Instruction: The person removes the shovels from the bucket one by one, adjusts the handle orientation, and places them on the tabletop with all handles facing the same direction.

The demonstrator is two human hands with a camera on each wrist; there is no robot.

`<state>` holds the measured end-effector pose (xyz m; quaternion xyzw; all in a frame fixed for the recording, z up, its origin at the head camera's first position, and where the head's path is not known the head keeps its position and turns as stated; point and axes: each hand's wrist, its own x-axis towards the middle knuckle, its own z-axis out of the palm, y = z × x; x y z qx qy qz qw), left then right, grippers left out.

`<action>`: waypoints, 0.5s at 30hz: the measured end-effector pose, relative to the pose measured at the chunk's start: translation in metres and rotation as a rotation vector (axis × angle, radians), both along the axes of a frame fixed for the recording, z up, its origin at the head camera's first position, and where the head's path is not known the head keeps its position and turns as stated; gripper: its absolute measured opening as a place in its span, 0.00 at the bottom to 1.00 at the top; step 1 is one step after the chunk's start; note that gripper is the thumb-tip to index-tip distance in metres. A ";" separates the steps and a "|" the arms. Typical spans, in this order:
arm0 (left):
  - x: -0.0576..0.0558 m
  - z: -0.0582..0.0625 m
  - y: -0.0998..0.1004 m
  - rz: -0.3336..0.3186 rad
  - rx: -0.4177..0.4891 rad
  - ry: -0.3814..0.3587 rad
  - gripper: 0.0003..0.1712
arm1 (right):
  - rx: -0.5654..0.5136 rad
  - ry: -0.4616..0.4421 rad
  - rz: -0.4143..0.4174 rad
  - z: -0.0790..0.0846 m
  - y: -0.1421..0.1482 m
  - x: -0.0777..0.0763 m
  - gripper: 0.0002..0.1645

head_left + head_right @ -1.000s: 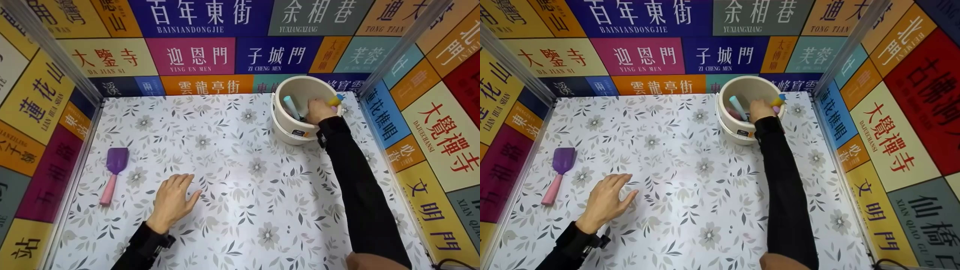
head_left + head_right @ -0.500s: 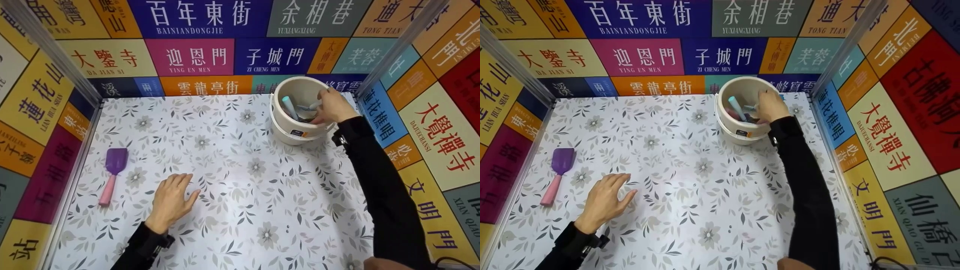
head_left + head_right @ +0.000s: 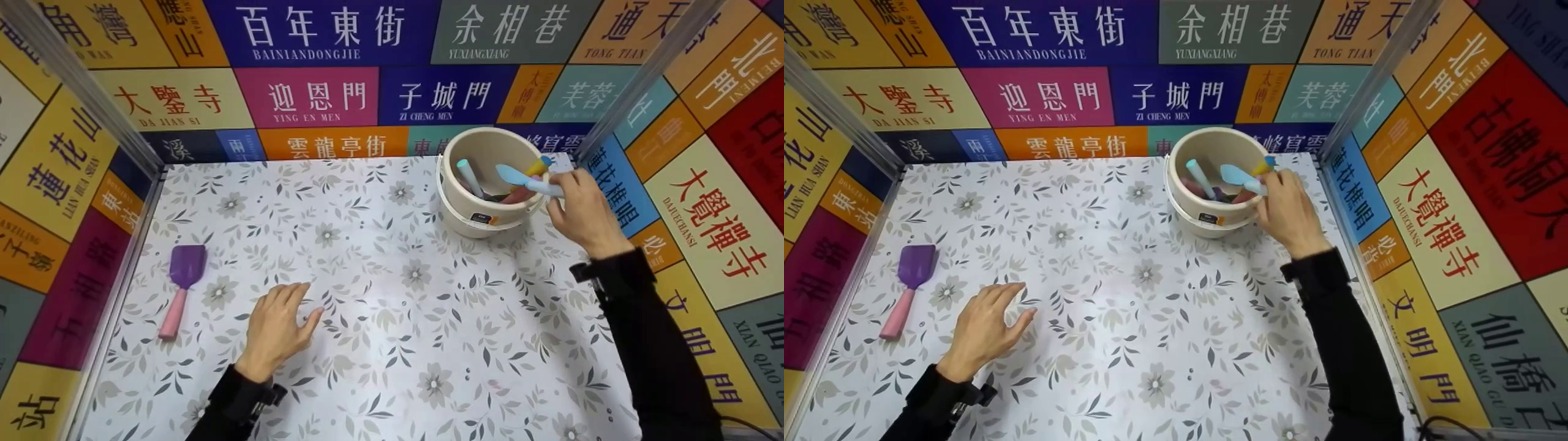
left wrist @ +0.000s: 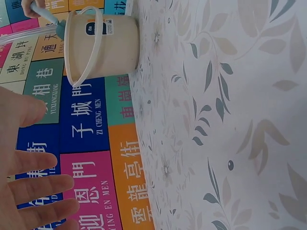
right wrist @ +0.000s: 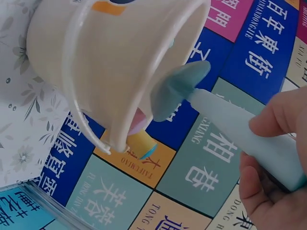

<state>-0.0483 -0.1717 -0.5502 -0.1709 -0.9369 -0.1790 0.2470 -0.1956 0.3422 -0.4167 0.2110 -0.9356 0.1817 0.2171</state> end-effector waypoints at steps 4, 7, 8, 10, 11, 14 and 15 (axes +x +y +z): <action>0.000 0.001 0.000 0.008 0.022 0.005 0.27 | -0.065 0.097 -0.011 -0.017 0.003 0.022 0.15; -0.001 0.002 0.002 0.008 0.036 0.006 0.27 | -0.113 0.132 -0.028 -0.029 0.003 0.036 0.15; -0.002 0.003 0.003 0.007 0.043 0.009 0.27 | -0.124 0.144 -0.034 -0.032 0.002 0.041 0.16; -0.003 0.004 0.005 0.004 0.071 0.014 0.27 | -0.138 0.169 -0.040 -0.038 0.001 0.049 0.16; -0.005 0.004 0.007 0.001 0.090 0.016 0.27 | -0.145 0.180 -0.040 -0.040 0.000 0.052 0.16; -0.010 0.005 0.011 -0.008 0.162 0.008 0.26 | -0.153 0.211 -0.033 -0.046 -0.004 0.061 0.17; -0.012 0.005 0.013 -0.011 0.188 0.001 0.26 | -0.154 0.223 -0.027 -0.048 -0.006 0.063 0.17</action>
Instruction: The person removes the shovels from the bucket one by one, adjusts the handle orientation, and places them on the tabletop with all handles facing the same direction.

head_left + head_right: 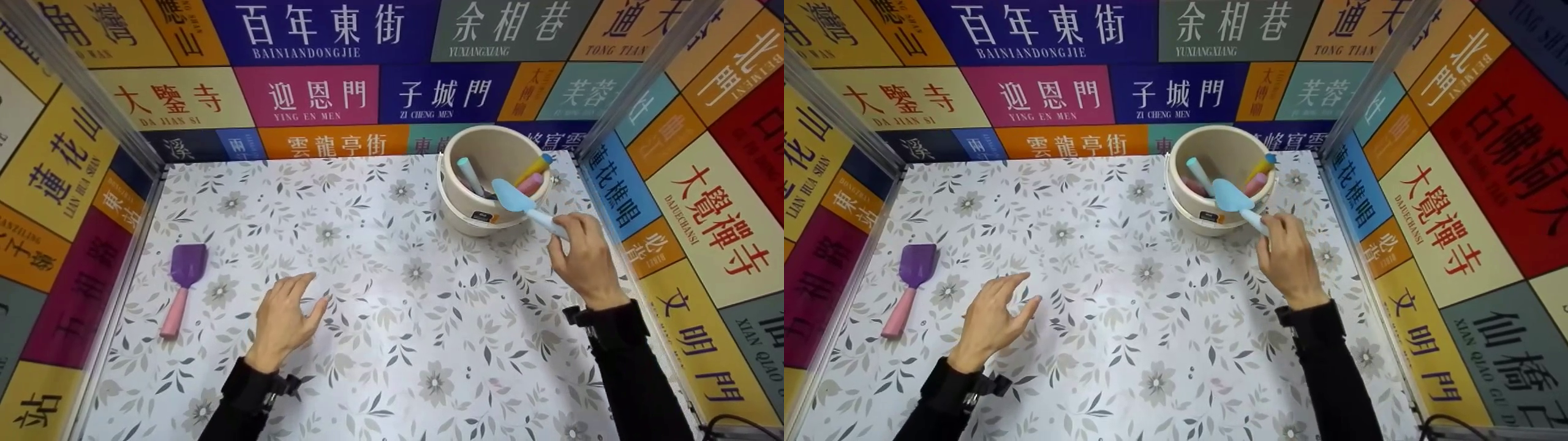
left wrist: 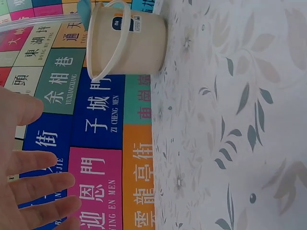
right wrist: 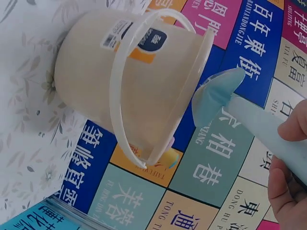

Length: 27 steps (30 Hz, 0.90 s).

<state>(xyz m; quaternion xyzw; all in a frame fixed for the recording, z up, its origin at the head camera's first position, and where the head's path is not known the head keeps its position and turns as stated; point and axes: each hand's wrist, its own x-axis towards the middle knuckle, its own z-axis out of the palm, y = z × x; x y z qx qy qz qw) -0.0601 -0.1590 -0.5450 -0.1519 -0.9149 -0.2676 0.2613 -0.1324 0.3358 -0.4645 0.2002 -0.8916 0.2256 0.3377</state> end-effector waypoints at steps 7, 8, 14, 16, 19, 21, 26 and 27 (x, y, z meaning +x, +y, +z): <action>-0.019 0.010 0.021 -0.039 0.196 -0.075 0.25 | 0.011 0.086 0.073 -0.005 -0.021 0.008 0.17; -0.022 0.012 0.025 -0.052 0.234 -0.089 0.24 | 0.016 0.093 0.092 -0.006 -0.024 0.009 0.17; -0.039 0.025 0.048 -0.108 0.478 -0.261 0.23 | 0.059 0.124 0.240 -0.014 -0.051 0.008 0.18; -0.044 0.027 0.056 -0.101 0.541 -0.330 0.23 | 0.064 0.135 0.289 -0.018 -0.061 0.008 0.19; -0.051 0.028 0.066 -0.077 0.617 -0.423 0.23 | 0.074 0.159 0.347 -0.023 -0.076 0.009 0.18; -0.056 0.028 0.072 -0.072 0.668 -0.487 0.23 | 0.075 0.183 0.377 -0.027 -0.086 0.011 0.19; -0.064 0.030 0.087 -0.110 0.930 -0.665 0.26 | 0.090 0.226 0.445 -0.032 -0.109 0.015 0.18; -0.065 0.031 0.090 -0.115 0.995 -0.696 0.26 | 0.094 0.233 0.456 -0.034 -0.113 0.016 0.18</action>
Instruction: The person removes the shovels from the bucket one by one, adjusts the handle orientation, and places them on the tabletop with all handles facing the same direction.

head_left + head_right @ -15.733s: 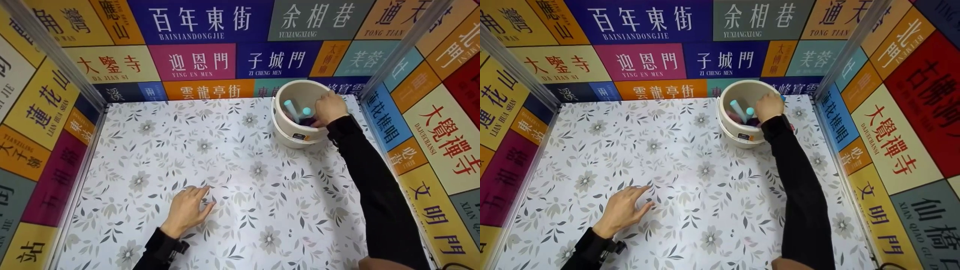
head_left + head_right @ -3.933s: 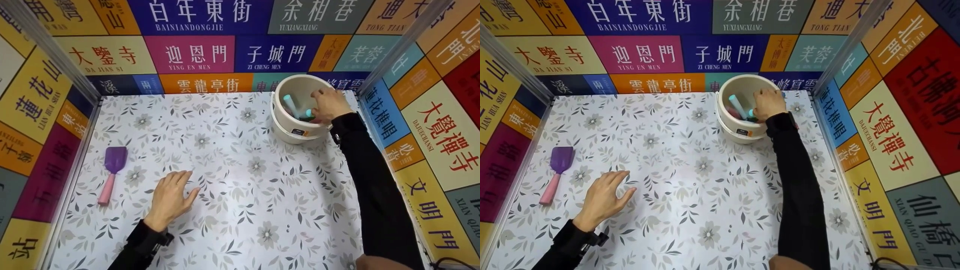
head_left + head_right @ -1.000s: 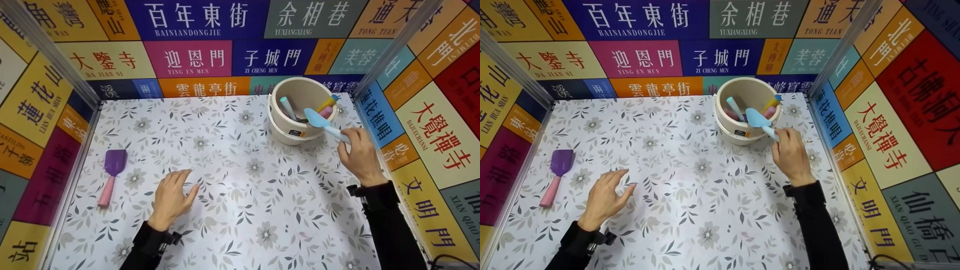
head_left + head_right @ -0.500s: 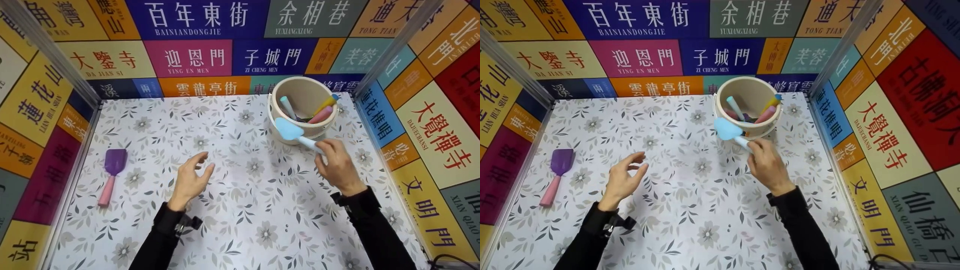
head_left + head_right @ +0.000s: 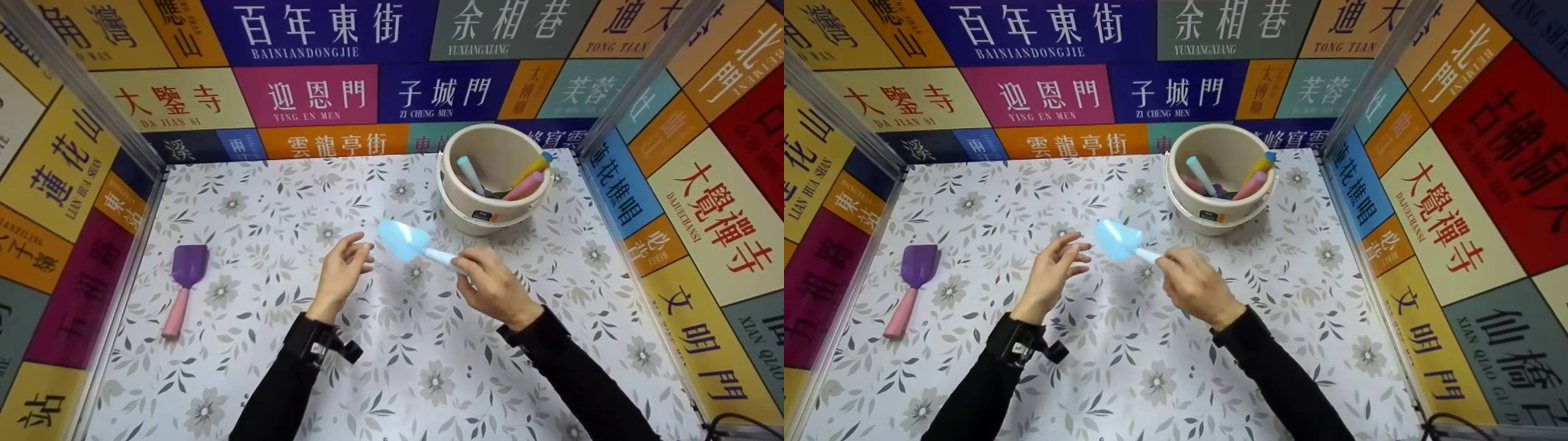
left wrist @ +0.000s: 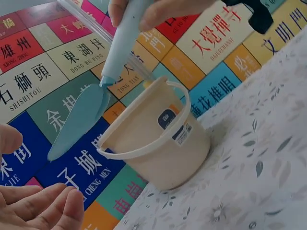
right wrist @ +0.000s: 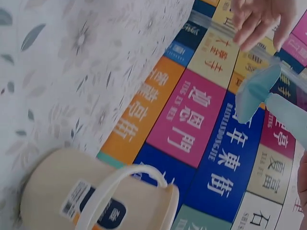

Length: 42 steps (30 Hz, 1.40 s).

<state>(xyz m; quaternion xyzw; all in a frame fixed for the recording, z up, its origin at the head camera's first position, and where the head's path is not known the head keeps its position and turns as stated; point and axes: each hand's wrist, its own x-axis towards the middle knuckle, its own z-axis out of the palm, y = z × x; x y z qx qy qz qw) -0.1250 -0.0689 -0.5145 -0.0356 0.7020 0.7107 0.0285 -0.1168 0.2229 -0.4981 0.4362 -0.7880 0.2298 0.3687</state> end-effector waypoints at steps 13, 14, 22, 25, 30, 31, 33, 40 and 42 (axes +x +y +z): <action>-0.004 -0.005 0.015 0.027 0.375 -0.205 0.20 | 0.031 0.102 0.077 -0.015 -0.022 0.006 0.12; -0.004 -0.005 0.015 0.031 0.366 -0.198 0.20 | 0.033 0.103 0.083 -0.016 -0.022 0.006 0.12; -0.002 -0.006 0.015 0.034 0.244 -0.161 0.17 | 0.039 0.096 0.108 -0.018 -0.022 0.007 0.12; -0.003 -0.006 0.015 0.053 0.224 -0.149 0.15 | 0.034 0.078 0.103 -0.019 -0.022 0.007 0.12; -0.004 -0.003 0.013 0.081 0.211 -0.129 0.13 | 0.048 0.043 0.093 -0.019 -0.022 0.008 0.10; -0.004 -0.002 0.012 0.084 0.205 -0.122 0.13 | 0.058 0.039 0.089 -0.019 -0.022 0.008 0.10; -0.005 0.001 0.010 0.094 0.184 -0.107 0.14 | 0.066 -0.002 0.084 -0.018 -0.020 0.010 0.12; -0.007 0.021 -0.003 0.113 -0.055 0.072 0.14 | 0.003 -0.387 0.082 -0.010 -0.007 0.015 0.34; -0.006 0.026 -0.007 0.107 -0.113 0.143 0.13 | -0.034 -0.522 0.088 -0.008 -0.004 0.015 0.35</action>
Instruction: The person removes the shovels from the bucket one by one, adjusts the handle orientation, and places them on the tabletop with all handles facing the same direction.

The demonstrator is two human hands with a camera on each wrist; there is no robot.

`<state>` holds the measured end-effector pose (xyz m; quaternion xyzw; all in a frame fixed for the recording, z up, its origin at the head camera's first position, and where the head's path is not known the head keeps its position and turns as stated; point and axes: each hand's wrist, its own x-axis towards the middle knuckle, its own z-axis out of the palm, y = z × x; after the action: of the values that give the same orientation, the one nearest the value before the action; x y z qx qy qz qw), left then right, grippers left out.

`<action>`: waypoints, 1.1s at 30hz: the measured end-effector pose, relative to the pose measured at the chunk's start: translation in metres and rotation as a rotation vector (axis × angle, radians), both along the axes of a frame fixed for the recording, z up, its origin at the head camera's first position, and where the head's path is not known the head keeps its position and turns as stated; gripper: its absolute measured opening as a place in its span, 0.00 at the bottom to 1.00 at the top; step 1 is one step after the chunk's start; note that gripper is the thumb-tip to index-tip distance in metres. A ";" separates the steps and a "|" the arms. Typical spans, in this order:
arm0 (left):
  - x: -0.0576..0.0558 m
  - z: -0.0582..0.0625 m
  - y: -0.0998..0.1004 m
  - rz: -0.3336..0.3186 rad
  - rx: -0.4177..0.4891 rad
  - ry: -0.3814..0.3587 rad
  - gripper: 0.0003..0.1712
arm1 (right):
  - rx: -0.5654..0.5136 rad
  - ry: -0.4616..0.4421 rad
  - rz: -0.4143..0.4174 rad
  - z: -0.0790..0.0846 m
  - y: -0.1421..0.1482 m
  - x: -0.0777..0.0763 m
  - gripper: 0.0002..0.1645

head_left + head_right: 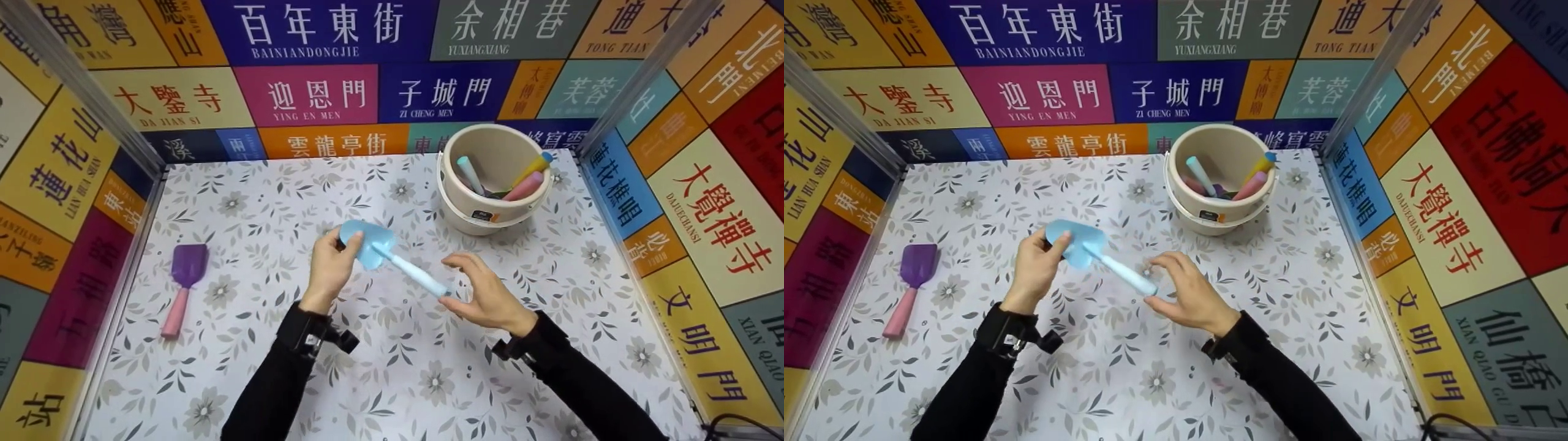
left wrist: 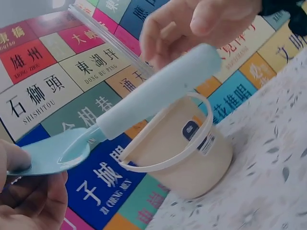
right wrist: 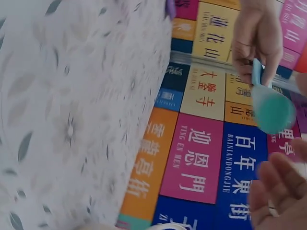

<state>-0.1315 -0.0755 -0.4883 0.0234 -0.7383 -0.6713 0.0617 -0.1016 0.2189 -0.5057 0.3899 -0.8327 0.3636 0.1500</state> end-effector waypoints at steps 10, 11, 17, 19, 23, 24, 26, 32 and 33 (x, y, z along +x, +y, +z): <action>0.001 0.014 -0.003 -0.108 -0.081 0.319 0.10 | -0.060 -0.483 0.019 -0.004 -0.010 0.002 0.29; 0.001 0.014 -0.003 -0.120 -0.076 0.342 0.09 | -0.064 -0.506 0.018 -0.006 -0.012 0.001 0.29; 0.000 0.013 -0.001 -0.154 -0.068 0.442 0.08 | -0.124 -0.637 0.002 -0.013 -0.024 -0.005 0.27; -0.001 0.013 -0.001 -0.153 -0.068 0.463 0.08 | -0.140 -0.671 -0.009 -0.014 -0.027 -0.006 0.26; -0.002 0.010 -0.002 -0.154 -0.062 0.498 0.07 | -0.155 -0.704 -0.023 -0.016 -0.030 -0.007 0.25; -0.002 0.010 -0.002 -0.156 -0.058 0.504 0.07 | -0.156 -0.706 -0.023 -0.016 -0.030 -0.007 0.25; -0.002 0.009 -0.003 -0.157 -0.053 0.514 0.07 | -0.162 -0.708 -0.022 -0.016 -0.032 -0.007 0.24; -0.001 0.010 -0.004 -0.166 -0.031 0.519 0.08 | -0.168 -0.706 -0.028 -0.017 -0.037 -0.007 0.20; -0.001 0.010 -0.004 -0.170 -0.026 0.513 0.08 | -0.170 -0.708 -0.030 -0.017 -0.038 -0.007 0.19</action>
<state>-0.1327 -0.0791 -0.4787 -0.2101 -0.7064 -0.6485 0.1906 -0.1081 0.1810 -0.5227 0.2138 -0.8055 0.5416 -0.1103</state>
